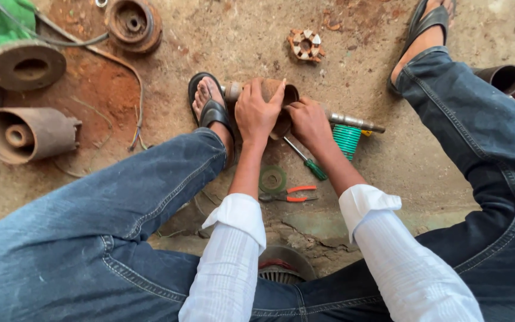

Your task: The person sits on the ground and scrubs the inside of a cylindrical metal part with a wire brush. They rotate the part to clean different sections while surrounded by other metal components and tools.

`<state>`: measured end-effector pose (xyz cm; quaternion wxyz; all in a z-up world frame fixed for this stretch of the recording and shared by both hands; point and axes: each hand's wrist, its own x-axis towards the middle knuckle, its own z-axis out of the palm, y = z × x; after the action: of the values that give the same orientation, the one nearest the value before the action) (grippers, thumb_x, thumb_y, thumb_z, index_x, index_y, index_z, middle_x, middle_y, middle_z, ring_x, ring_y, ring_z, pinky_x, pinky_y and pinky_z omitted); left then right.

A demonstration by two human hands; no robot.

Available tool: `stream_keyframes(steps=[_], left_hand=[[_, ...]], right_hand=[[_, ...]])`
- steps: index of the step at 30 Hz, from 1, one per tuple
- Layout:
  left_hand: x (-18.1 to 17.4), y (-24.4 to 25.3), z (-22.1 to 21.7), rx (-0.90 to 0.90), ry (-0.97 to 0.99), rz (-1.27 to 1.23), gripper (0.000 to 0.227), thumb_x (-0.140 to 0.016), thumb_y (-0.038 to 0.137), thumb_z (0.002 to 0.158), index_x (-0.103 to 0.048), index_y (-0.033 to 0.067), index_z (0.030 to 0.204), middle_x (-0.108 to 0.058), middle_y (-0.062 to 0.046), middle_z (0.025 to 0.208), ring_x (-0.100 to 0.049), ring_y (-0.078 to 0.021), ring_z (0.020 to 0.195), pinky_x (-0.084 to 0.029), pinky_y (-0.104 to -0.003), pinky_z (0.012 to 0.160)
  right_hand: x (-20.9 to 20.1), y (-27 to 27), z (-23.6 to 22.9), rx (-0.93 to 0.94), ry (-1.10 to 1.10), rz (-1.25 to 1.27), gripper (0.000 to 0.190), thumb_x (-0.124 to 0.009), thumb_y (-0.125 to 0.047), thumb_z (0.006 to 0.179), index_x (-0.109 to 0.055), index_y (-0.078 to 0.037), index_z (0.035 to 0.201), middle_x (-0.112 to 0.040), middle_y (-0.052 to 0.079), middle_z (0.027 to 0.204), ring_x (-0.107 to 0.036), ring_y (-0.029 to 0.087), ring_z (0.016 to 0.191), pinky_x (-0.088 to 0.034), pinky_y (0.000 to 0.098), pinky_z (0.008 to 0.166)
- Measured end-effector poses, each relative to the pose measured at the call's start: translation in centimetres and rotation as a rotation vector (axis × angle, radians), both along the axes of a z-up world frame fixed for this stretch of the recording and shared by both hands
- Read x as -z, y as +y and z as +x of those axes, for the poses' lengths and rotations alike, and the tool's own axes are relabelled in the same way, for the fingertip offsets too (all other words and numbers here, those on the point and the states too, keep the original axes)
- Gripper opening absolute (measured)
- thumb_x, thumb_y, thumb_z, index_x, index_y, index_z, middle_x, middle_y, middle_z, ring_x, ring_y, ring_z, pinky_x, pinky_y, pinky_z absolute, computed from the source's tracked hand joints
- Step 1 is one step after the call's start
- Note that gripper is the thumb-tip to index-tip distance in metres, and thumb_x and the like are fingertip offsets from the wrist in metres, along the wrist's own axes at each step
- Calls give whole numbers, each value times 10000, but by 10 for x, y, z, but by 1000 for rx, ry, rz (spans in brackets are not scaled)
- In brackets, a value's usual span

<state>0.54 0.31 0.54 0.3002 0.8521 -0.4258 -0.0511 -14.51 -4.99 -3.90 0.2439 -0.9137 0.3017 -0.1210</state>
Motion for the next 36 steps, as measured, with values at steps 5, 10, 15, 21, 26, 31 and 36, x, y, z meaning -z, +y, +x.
stream_keyframes(steps=[5, 10, 15, 21, 26, 31, 36], left_hand=[[0, -3, 2, 4, -28, -27, 542, -730, 508, 899, -686, 18, 1127, -717, -199, 1039, -698, -394, 933, -552, -476, 805], [-5, -2, 0, 8, 11, 14, 536, -717, 525, 914, -690, 35, 1131, -721, -187, 1035, -704, -382, 956, -553, -477, 831], [-2, -2, 1, 18, 21, 19, 552, -711, 531, 915, -679, 28, 1140, -719, -193, 1064, -704, -371, 968, -548, -472, 841], [1, 0, 0, -4, -7, 19, 556, -712, 526, 905, -684, 29, 1152, -719, -185, 1056, -698, -378, 970, -547, -479, 834], [-3, -2, 0, 9, 21, 18, 535, -724, 521, 905, -681, 34, 1123, -716, -185, 1047, -702, -372, 958, -544, -476, 822], [0, -1, -1, -21, 3, -17, 525, -725, 514, 895, -689, 41, 1119, -717, -179, 1044, -694, -383, 960, -545, -479, 833], [-1, -1, -1, -7, 5, -15, 533, -725, 518, 902, -689, 34, 1122, -711, -186, 1040, -695, -383, 957, -547, -475, 829]], right_hand=[[7, 11, 6, -225, 214, -37, 139, -697, -55, 811, -736, -30, 942, -733, 139, 918, -664, 310, 969, -538, 435, 884], [4, 1, 18, -92, 324, 462, 202, -737, -109, 763, -733, -32, 950, -735, 176, 958, -708, 340, 934, -556, 452, 866], [1, -11, -1, 88, 44, 124, 290, -686, -19, 715, -758, -27, 996, -727, 214, 899, -696, 429, 856, -549, 518, 741], [2, 16, 17, -41, 234, 130, 80, -662, -27, 871, -739, -15, 886, -722, 228, 937, -728, 387, 890, -582, 483, 805], [-11, -3, 21, 136, 116, 509, 256, -677, 6, 706, -728, -4, 957, -714, 245, 923, -709, 409, 849, -555, 495, 781], [-14, 9, 12, -2, 149, 105, 89, -689, -11, 790, -735, 15, 861, -730, 246, 896, -706, 424, 899, -547, 508, 821], [-10, 15, 27, 40, 358, 426, 149, -749, -70, 765, -730, 41, 862, -714, 266, 921, -698, 424, 896, -543, 478, 817]])
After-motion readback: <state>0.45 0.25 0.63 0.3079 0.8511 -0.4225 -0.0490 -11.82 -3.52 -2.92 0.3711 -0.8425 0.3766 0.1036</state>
